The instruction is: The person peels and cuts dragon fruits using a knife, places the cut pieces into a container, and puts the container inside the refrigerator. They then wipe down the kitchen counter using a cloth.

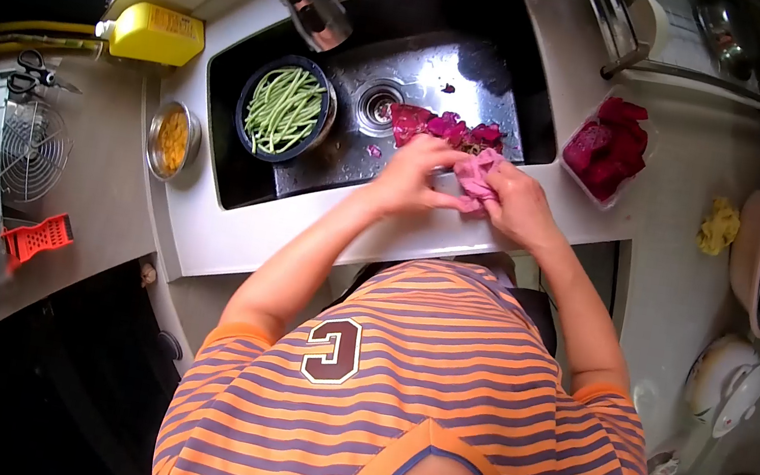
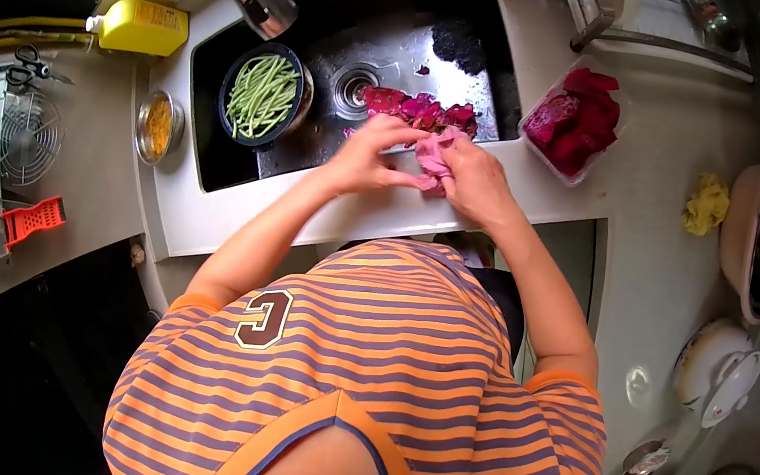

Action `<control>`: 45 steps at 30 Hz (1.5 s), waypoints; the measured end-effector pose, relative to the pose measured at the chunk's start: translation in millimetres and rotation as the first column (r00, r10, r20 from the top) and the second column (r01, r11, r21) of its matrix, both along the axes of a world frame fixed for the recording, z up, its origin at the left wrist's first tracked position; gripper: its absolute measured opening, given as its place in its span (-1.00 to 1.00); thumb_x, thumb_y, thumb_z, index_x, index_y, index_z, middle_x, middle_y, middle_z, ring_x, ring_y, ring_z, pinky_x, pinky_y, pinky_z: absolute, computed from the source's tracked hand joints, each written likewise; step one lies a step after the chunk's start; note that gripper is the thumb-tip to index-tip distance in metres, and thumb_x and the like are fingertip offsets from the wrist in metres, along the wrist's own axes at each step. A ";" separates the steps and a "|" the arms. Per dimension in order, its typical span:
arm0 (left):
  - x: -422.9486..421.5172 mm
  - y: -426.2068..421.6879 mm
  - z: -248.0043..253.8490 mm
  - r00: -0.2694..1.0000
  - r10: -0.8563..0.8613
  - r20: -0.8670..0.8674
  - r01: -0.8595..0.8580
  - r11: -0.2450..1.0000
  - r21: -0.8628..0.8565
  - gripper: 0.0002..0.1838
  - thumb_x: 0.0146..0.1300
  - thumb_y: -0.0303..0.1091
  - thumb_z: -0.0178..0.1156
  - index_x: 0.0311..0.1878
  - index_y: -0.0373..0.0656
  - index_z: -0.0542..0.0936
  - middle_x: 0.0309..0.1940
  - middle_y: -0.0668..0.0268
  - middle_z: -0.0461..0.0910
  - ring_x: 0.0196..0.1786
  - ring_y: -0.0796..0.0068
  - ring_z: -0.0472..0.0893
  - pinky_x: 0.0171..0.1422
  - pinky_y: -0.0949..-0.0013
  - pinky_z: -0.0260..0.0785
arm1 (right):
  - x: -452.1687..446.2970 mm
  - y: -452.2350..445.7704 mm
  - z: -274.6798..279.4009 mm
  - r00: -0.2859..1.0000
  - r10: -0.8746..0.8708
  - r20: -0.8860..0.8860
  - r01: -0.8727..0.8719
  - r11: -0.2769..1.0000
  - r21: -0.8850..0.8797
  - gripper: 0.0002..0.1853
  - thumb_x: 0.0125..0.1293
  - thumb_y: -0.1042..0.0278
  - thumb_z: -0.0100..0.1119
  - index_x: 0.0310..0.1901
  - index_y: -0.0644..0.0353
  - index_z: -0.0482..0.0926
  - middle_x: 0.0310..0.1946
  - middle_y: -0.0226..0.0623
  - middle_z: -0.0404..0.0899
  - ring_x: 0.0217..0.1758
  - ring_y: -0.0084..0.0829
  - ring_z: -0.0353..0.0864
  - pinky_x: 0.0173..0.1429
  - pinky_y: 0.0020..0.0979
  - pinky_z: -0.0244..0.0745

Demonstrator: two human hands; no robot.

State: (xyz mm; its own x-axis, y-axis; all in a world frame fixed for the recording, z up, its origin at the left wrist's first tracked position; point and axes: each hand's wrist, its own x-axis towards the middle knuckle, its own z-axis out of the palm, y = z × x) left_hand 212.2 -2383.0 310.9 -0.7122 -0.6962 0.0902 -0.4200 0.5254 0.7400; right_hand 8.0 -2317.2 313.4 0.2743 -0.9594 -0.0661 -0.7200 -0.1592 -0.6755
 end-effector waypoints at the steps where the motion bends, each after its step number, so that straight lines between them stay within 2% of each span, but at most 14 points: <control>1: -13.1 10.0 -2.9 0.999 0.000 -0.051 -0.002 0.999 -0.045 -0.48 -0.24 -0.18 0.46 -0.11 -0.08 0.58 -0.26 0.25 0.52 -0.14 0.22 0.45 -0.04 0.27 0.33 | 1.1 2.0 0.4 1.000 -0.009 0.022 0.009 1.000 -0.023 -0.82 0.03 0.42 0.13 -0.29 0.24 0.49 -0.23 -0.08 0.48 -0.15 -0.01 0.50 -0.09 -0.15 0.42; 6: -9.6 46.4 -13.0 0.991 -0.134 0.026 0.137 0.981 -0.138 -0.78 -0.15 -0.46 0.27 -0.35 -0.10 0.53 -0.33 0.30 0.51 -0.24 0.19 0.44 -0.17 0.25 0.33 | 14.8 24.1 9.9 0.999 -0.023 0.025 0.020 0.993 0.114 -0.68 0.05 0.41 0.17 -0.11 0.20 0.44 -0.20 -0.04 0.47 -0.14 0.02 0.48 -0.08 -0.14 0.42; 11: 43.2 36.3 -16.9 0.999 0.030 -0.022 -0.034 0.975 -0.219 -0.71 -0.09 -0.50 0.21 -0.20 -0.09 0.57 -0.34 0.25 0.52 -0.23 0.15 0.46 -0.16 0.18 0.35 | 69.1 -1.9 -19.3 0.991 -0.066 0.118 0.078 0.991 -0.105 -0.74 0.00 0.39 0.25 -0.25 0.26 0.47 -0.27 -0.13 0.55 -0.23 -0.07 0.55 -0.17 -0.25 0.47; 15: 59.5 15.0 -16.2 0.990 0.141 -0.019 -0.142 0.987 -0.081 -0.63 -0.15 -0.62 0.18 -0.17 -0.14 0.55 -0.30 0.21 0.50 -0.29 0.19 0.51 -0.25 0.32 0.40 | 65.1 -23.7 1.8 0.902 -0.135 0.411 0.107 0.990 0.091 -0.71 0.06 0.36 0.28 -0.17 0.23 0.52 -0.31 -0.22 0.60 -0.37 -0.40 0.55 -0.24 -0.44 0.47; 18: 37.3 29.8 -4.5 0.988 -0.055 -0.143 0.040 0.993 -0.108 -0.69 -0.16 -0.60 0.19 -0.24 -0.16 0.56 -0.28 0.20 0.48 -0.25 0.19 0.52 -0.19 0.32 0.41 | 30.6 5.6 25.4 0.978 0.036 0.205 -0.025 0.998 -0.057 -0.73 0.03 0.37 0.31 -0.21 0.20 0.54 -0.34 -0.28 0.51 -0.35 -0.36 0.51 -0.23 -0.41 0.43; 21: 1.9 69.1 -24.5 0.981 -0.164 -0.105 0.148 0.979 -0.142 -0.70 -0.22 -0.52 0.24 -0.29 -0.15 0.56 -0.27 0.18 0.46 -0.19 0.13 0.49 -0.14 0.24 0.40 | 10.5 46.9 21.0 0.999 0.007 0.041 -0.011 0.995 0.097 -0.83 0.06 0.34 0.24 -0.30 0.18 0.56 -0.31 -0.23 0.49 -0.20 -0.21 0.53 -0.15 -0.30 0.45; 24: 8.4 89.1 -24.9 0.989 -0.109 -0.102 0.086 0.975 -0.207 -0.75 -0.25 -0.48 0.25 -0.38 -0.17 0.52 -0.29 0.17 0.45 -0.20 0.14 0.47 -0.20 0.21 0.37 | 26.9 69.1 -3.6 0.999 -0.012 -0.048 0.010 0.999 -0.033 -0.84 -0.03 0.46 0.22 -0.34 0.15 0.57 -0.36 -0.23 0.46 -0.24 -0.19 0.51 -0.20 -0.26 0.45; 28: 69.3 90.0 -21.2 0.994 0.112 0.011 -0.109 0.982 -0.153 -0.76 -0.21 -0.48 0.20 -0.35 -0.16 0.53 -0.33 0.17 0.47 -0.23 0.12 0.47 -0.20 0.20 0.37 | 90.1 46.6 -23.4 0.985 0.076 0.154 -0.035 0.968 -0.250 -0.79 0.02 0.43 0.21 -0.25 0.10 0.56 -0.27 -0.21 0.46 -0.20 -0.15 0.53 -0.18 -0.22 0.48; 30: 85.7 71.7 -8.3 0.974 0.222 0.048 -0.206 0.951 -0.229 -0.77 -0.16 -0.49 0.17 -0.32 -0.17 0.55 -0.34 0.19 0.48 -0.30 0.13 0.49 -0.24 0.22 0.38 | 104.5 20.0 -32.1 0.986 0.105 0.132 -0.086 0.986 -0.139 -0.78 0.03 0.39 0.24 -0.22 0.08 0.56 -0.19 -0.20 0.48 -0.16 -0.15 0.53 -0.16 -0.24 0.48; 36: 86.8 24.9 -14.4 0.939 0.342 0.046 -0.343 0.938 0.038 -0.85 -0.02 -0.41 0.26 -0.34 -0.23 0.61 -0.49 0.16 0.52 -0.49 0.26 0.52 -0.36 0.33 0.37 | 33.9 -11.0 43.3 0.921 -0.179 0.346 0.326 0.839 -0.435 -0.70 0.08 0.49 0.23 -0.09 0.17 0.57 -0.14 -0.28 0.57 -0.13 -0.39 0.58 -0.10 -0.43 0.50; 38: 82.3 16.4 -14.9 0.928 0.350 0.126 -0.351 0.936 -0.013 -0.81 -0.02 -0.30 0.28 -0.36 -0.19 0.61 -0.49 0.13 0.53 -0.47 0.16 0.53 -0.35 0.24 0.37 | -40.6 6.0 69.5 0.817 -0.447 0.364 0.576 0.634 -0.516 -0.70 0.10 0.48 0.24 -0.08 0.19 0.56 -0.21 -0.33 0.60 -0.20 -0.50 0.60 -0.18 -0.49 0.52; 39: 80.5 11.9 -21.8 0.921 0.363 0.140 -0.355 0.932 -0.078 -0.79 0.00 -0.24 0.27 -0.40 -0.20 0.60 -0.50 0.12 0.54 -0.45 0.14 0.54 -0.35 0.22 0.37 | -75.7 17.1 73.5 0.590 -0.606 0.533 0.802 0.516 -0.301 -0.74 0.13 0.48 0.23 -0.11 0.23 0.57 -0.27 -0.30 0.61 -0.23 -0.50 0.61 -0.22 -0.54 0.52; 43: 72.1 -11.2 -33.4 0.848 0.347 0.401 -0.373 0.928 -0.014 -0.70 0.13 -0.13 0.16 -0.44 -0.21 0.61 -0.50 0.06 0.58 -0.41 0.05 0.57 -0.33 0.12 0.37 | -253.5 64.0 -42.5 0.459 -0.788 -0.411 0.510 0.612 -0.604 -0.29 0.09 -0.06 0.25 0.17 0.25 0.34 0.13 0.00 0.37 0.24 -0.15 0.32 0.24 -0.22 0.29; 45: 79.2 -19.9 -43.0 0.787 0.145 0.599 -0.215 0.975 0.046 -0.73 0.12 -0.15 0.16 -0.23 -0.12 0.64 -0.38 0.07 0.61 -0.24 0.05 0.59 -0.16 0.16 0.44 | -258.9 77.1 -68.0 0.546 -0.734 -0.405 0.597 0.679 -0.427 -0.08 0.01 -0.26 0.20 0.26 0.28 0.19 0.26 0.01 0.20 0.35 -0.03 0.10 0.37 -0.13 0.07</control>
State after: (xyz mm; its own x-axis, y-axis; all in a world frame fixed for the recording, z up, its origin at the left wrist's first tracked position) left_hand 291.4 -2402.9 267.9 -0.4631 -0.7974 -0.3869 -0.8712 0.3292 0.3643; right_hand -250.9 -2240.2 245.4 -0.4618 -0.8524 0.2452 -0.8853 0.4259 -0.1868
